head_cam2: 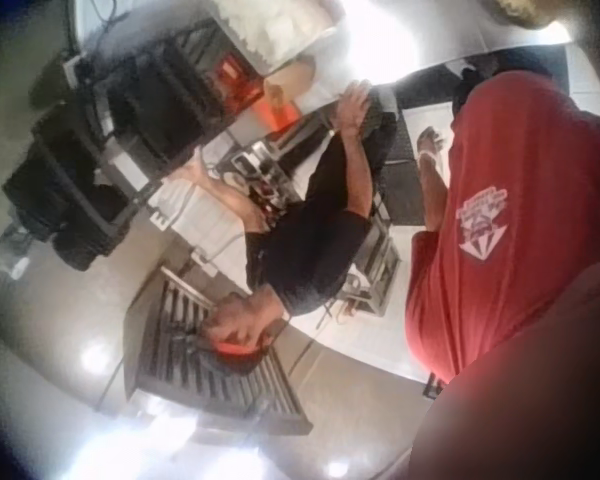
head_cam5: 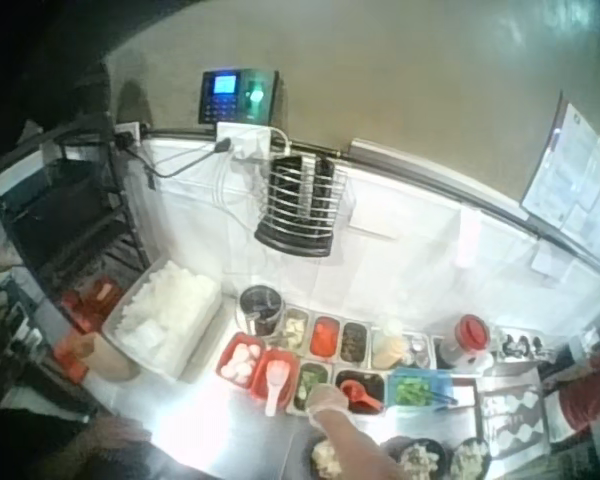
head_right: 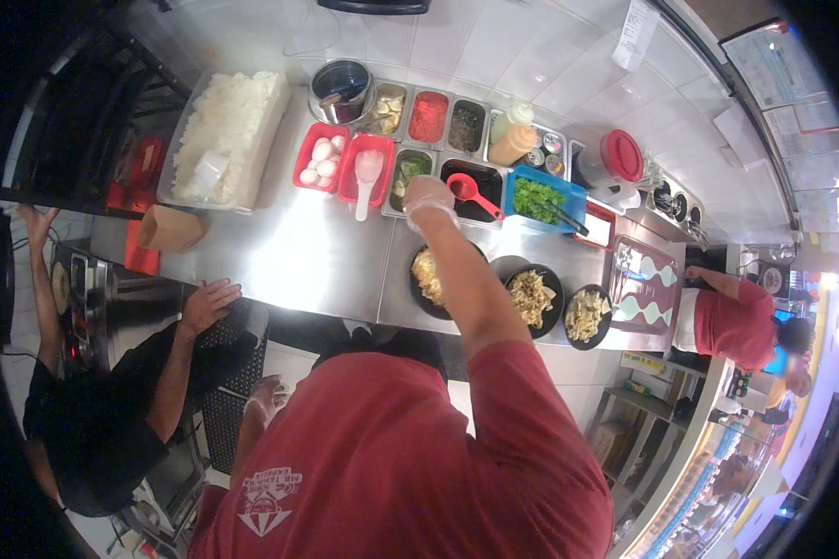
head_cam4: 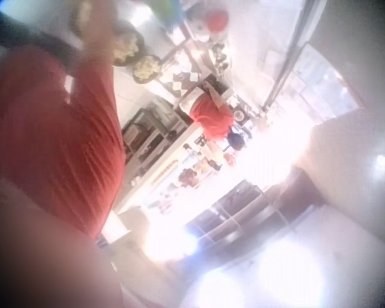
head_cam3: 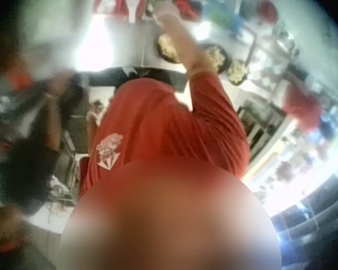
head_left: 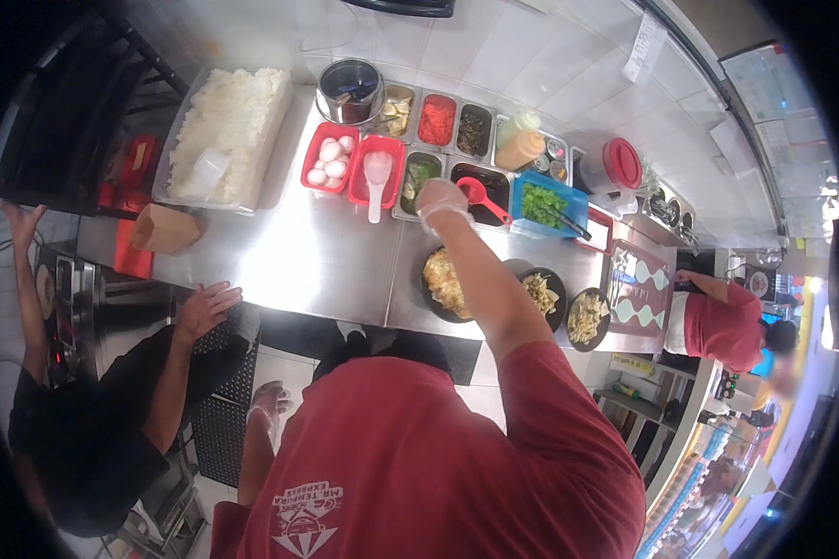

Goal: The person assembles multiple rice bowls by scooping rice into bowls, then adding toppings such as shredded egg, green onions, and sauces from containers. The person uses a red scoop and tongs to handle ingredients and places finished bowls on a tray.

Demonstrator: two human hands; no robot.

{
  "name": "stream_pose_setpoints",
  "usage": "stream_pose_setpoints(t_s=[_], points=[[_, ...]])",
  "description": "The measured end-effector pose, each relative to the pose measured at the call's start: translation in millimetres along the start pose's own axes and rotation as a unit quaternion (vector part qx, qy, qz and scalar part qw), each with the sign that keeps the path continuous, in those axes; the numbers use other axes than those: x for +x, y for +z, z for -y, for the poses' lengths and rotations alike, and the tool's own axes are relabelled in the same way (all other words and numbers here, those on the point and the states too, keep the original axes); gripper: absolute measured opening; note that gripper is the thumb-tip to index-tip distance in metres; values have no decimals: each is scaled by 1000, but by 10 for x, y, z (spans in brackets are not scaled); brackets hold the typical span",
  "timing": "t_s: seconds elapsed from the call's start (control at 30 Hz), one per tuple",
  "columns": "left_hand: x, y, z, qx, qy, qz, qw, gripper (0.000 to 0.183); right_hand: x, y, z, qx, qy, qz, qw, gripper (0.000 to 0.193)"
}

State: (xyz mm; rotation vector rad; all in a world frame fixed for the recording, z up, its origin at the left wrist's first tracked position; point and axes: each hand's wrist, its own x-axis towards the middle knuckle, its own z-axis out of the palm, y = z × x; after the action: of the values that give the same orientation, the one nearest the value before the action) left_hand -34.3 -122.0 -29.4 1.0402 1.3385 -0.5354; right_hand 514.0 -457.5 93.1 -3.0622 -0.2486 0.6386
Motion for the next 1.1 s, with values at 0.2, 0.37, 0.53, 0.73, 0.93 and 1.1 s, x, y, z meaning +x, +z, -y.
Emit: stream_pose_setpoints(t_s=[0.2, 0.37, 0.53, 0.73, 0.93, 1.1], points=[[408, -648, 368, 35, 36, 14, 999, 43, -455, -722, -97, -178, -132, -1, 975, 23], [663, -1033, 532, 229, 110, 84, 963, 43, -588, -677, -194, -133, -81, -68, 985, 23], [658, -917, 174, 10, -38, 22, 999, 43, -431, -364, -124, -183, -159, -43, 969, 23], [465, -675, -530, 54, 26, 28, 998, 41, 7, -276, -619, -125, -113, -132, 977, 26], [639, -785, -200, 16, -7, 18, 1000, 39, -154, -287, -379, -155, -183, -84, 967, 24], [571, -940, 106, 35, -43, 32, 998, 38, -306, -467, -179, -65, -71, -120, 988, 26]])
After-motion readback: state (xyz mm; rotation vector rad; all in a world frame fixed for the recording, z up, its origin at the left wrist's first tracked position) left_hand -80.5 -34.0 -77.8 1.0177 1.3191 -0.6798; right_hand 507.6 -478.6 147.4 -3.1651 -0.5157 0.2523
